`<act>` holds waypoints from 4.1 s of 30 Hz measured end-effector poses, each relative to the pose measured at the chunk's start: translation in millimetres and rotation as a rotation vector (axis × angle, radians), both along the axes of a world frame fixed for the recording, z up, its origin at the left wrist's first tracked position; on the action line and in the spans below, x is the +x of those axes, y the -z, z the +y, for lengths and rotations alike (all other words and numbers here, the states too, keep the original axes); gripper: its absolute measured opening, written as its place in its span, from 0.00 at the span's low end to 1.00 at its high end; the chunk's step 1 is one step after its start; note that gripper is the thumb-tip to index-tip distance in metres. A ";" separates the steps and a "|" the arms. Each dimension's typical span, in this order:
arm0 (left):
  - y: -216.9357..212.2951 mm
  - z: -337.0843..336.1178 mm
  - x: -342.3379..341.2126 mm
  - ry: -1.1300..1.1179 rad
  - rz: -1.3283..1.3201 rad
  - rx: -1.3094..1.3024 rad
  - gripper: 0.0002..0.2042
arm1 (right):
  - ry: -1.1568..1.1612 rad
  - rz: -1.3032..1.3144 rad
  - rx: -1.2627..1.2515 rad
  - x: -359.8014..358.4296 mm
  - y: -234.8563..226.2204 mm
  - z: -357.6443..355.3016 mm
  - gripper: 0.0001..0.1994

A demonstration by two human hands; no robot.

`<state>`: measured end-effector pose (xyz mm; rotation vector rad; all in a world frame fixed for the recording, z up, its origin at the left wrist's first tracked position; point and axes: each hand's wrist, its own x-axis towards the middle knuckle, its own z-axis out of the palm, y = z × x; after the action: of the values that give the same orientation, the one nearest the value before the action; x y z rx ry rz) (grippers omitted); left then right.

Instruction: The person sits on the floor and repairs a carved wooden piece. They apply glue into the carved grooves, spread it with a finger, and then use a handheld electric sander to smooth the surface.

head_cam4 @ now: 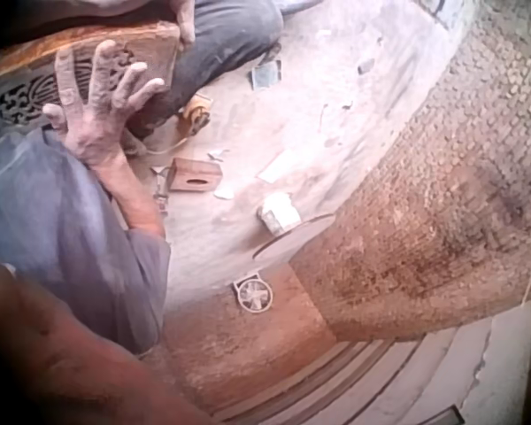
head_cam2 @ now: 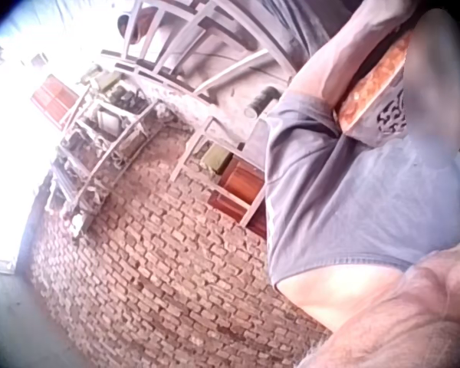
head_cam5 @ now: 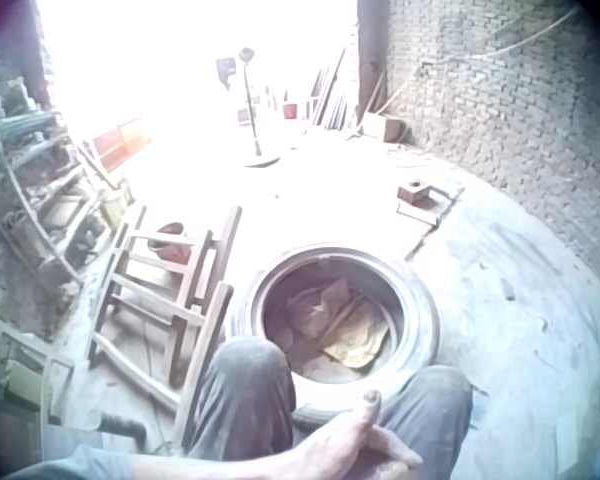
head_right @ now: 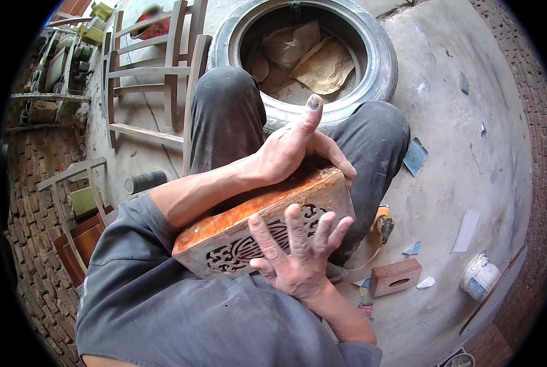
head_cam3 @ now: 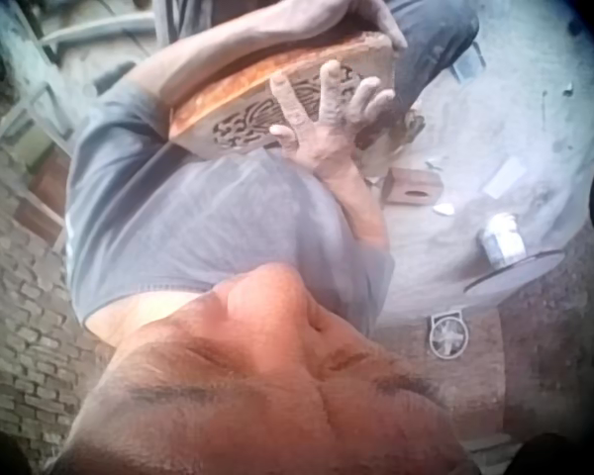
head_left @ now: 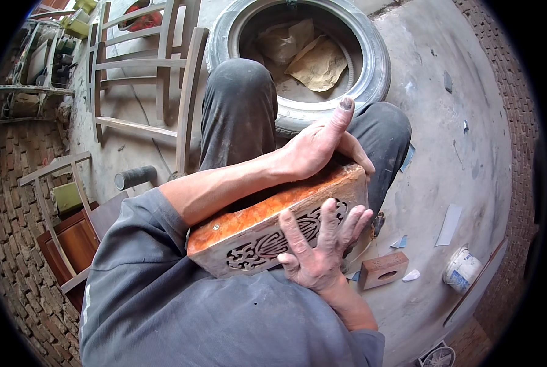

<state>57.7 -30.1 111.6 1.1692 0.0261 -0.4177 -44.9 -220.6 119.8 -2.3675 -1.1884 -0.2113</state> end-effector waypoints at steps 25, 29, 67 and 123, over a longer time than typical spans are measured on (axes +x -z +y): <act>22.7 15.9 8.1 0.023 0.201 -0.304 0.60 | 0.316 0.137 0.283 44.5 -10.4 -16.4 0.21; 27.6 17.9 10.6 0.027 0.207 -0.445 0.60 | 0.321 0.205 0.380 39.0 1.9 -16.1 0.21; -21.1 5.1 -4.5 -0.059 0.243 0.055 0.61 | 0.600 0.445 -0.168 114.6 342.9 -194.6 0.31; -1.8 15.8 -23.2 0.027 -0.226 0.285 0.44 | -0.003 0.110 0.531 66.8 6.3 -22.8 0.18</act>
<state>34.6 -14.3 113.4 1.4943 -0.1299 -0.3096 21.9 -243.4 113.4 -1.8873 -0.9423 -0.3437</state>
